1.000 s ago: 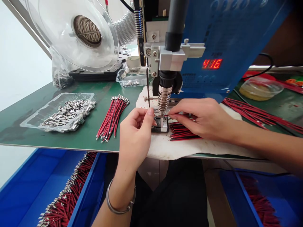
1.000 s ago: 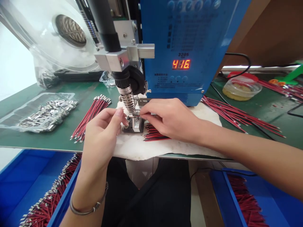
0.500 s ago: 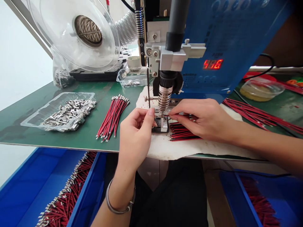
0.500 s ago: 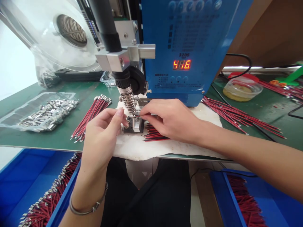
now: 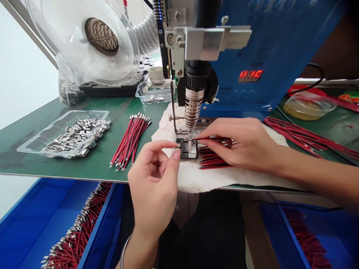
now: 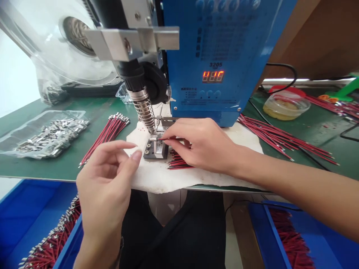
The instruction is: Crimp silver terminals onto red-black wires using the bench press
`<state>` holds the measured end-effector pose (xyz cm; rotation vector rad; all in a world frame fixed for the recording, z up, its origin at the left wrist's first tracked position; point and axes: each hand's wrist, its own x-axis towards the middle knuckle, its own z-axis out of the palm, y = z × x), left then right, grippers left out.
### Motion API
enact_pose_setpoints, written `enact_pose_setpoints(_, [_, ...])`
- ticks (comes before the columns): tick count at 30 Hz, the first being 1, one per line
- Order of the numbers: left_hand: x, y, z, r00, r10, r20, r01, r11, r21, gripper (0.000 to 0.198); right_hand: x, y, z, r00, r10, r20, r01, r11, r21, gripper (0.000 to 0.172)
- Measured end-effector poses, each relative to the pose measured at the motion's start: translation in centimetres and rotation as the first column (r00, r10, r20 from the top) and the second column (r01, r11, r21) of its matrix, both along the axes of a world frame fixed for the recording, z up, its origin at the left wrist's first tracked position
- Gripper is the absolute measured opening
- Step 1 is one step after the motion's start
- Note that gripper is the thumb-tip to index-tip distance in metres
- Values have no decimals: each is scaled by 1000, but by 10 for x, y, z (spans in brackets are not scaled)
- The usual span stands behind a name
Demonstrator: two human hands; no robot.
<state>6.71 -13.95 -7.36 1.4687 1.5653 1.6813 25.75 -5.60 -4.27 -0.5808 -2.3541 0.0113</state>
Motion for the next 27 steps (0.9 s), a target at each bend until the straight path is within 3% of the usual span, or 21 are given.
enact_pose_setpoints(4, [10, -18, -1, 987, -62, -148, 65, 998, 21, 8, -2, -8, 6, 999, 10, -33, -5, 989, 150, 6])
enact_pose_setpoints(9, [29, -23, -1, 884, -173, -435, 215, 975, 50, 11, -4, -18, 12, 978, 167, -126, -159, 985, 70, 8])
enact_pose_setpoints(11, [38, -21, -2, 884, -204, -420, 246, 968, 48, 8, -4, -20, 12, 966, 221, -134, -225, 974, -9, 9])
enact_pose_setpoints(14, [49, -19, -5, 929, -235, -285, 261, 963, 58, 20, -5, -24, 14, 945, 280, -172, -297, 952, -80, 8])
enact_pose_setpoints(17, [51, -21, -4, 954, -204, -221, 226, 971, 83, 25, -5, -26, 18, 935, 294, -196, -320, 940, -115, 6])
enact_pose_setpoints(20, [36, -22, 7, 977, -128, -173, 139, 989, 51, 16, -1, -21, 19, 949, 256, -186, -274, 959, -77, 11])
enact_pose_setpoints(23, [-1, -12, 24, 984, 112, -136, -107, 993, 44, 25, 9, -6, 15, 981, 196, -10, -196, 981, 11, 13])
enact_pose_setpoints(24, [-16, -5, 30, 962, 218, -166, -213, 976, 50, 25, 12, 0, 13, 980, 155, 123, -160, 987, 26, 15])
enact_pose_setpoints(27, [-60, 21, 44, 830, 215, -515, -242, 970, 14, 27, 20, 13, 9, 940, 92, 328, -120, 991, 64, 17])
